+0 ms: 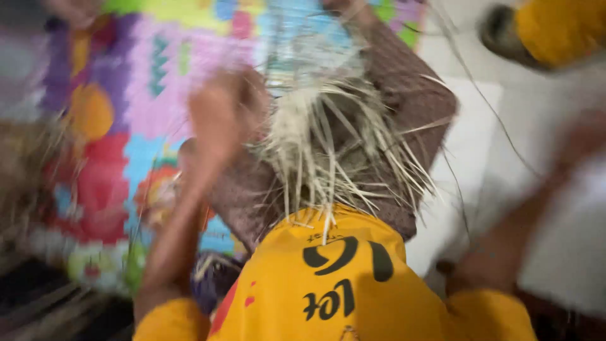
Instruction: A person is weaving straw strands around a brown shoe upper while sitting on the floor.
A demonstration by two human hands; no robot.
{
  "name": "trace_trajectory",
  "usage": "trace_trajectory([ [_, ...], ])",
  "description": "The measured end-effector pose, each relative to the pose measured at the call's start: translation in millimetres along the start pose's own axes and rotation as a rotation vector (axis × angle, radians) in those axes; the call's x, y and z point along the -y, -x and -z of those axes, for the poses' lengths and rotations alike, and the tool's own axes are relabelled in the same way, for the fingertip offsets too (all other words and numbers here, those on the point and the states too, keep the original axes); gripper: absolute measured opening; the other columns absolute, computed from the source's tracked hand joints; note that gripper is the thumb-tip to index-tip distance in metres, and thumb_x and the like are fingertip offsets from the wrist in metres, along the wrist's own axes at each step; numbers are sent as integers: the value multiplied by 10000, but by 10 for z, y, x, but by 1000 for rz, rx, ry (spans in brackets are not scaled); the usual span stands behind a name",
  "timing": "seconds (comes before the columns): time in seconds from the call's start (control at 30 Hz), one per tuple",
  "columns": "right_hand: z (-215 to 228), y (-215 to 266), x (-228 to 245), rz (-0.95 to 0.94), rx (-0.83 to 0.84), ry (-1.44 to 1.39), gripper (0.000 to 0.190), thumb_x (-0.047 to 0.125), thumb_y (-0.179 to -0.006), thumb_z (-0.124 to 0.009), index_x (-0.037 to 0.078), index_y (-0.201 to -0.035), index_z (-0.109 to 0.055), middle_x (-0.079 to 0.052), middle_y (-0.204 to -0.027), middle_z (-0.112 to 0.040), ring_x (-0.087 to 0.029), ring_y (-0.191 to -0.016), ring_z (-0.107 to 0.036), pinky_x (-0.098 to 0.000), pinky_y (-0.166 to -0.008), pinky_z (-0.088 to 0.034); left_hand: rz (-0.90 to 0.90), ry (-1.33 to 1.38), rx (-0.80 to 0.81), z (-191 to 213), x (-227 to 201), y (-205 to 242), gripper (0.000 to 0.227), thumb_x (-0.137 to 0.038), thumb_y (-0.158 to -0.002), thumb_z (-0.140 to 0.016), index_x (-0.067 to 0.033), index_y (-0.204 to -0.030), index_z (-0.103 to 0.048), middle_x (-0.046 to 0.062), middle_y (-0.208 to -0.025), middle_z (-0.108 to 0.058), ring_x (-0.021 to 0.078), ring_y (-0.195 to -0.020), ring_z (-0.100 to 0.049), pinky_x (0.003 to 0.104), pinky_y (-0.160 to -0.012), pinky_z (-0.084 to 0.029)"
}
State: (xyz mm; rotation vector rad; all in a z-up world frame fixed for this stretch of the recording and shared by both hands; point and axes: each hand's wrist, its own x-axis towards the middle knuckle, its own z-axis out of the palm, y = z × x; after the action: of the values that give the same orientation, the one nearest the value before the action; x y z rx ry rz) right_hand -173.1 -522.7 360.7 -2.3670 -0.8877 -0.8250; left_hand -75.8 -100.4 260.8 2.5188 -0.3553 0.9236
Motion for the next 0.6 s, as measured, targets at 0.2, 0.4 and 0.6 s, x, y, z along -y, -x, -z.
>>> trace_trajectory([
  [0.2,-1690,-159,557,-121,-101,168,293,-10,-1018,-427,-20,-1057,-717,-116,-841,-573,-263,-742,-572,-383,-801,-489,-320,323,500,-247,-961,73,125,-247,-923,-699,-158,-837,-686,47,-606,-609,280,-617,-643,386,-615,-516],
  [0.4,-2599,653,457,-306,-21,177,202,211,-1010,-499,147,-1064,-683,30,-823,-547,-168,-723,-582,-338,-668,-488,-425,213,525,-638,-430,502,115,-263,-877,-720,-168,-835,-671,17,-644,-616,274,-707,-662,405,-751,-556],
  [0.6,-2246,641,555,-252,-78,-22,183,63,-1010,-569,80,-1107,-723,-72,-805,-630,-266,-760,-665,-383,-721,-561,-264,-92,380,-313,473,288,86,-107,-937,-764,-133,-938,-682,71,-719,-601,303,-757,-640,393,-795,-529],
])
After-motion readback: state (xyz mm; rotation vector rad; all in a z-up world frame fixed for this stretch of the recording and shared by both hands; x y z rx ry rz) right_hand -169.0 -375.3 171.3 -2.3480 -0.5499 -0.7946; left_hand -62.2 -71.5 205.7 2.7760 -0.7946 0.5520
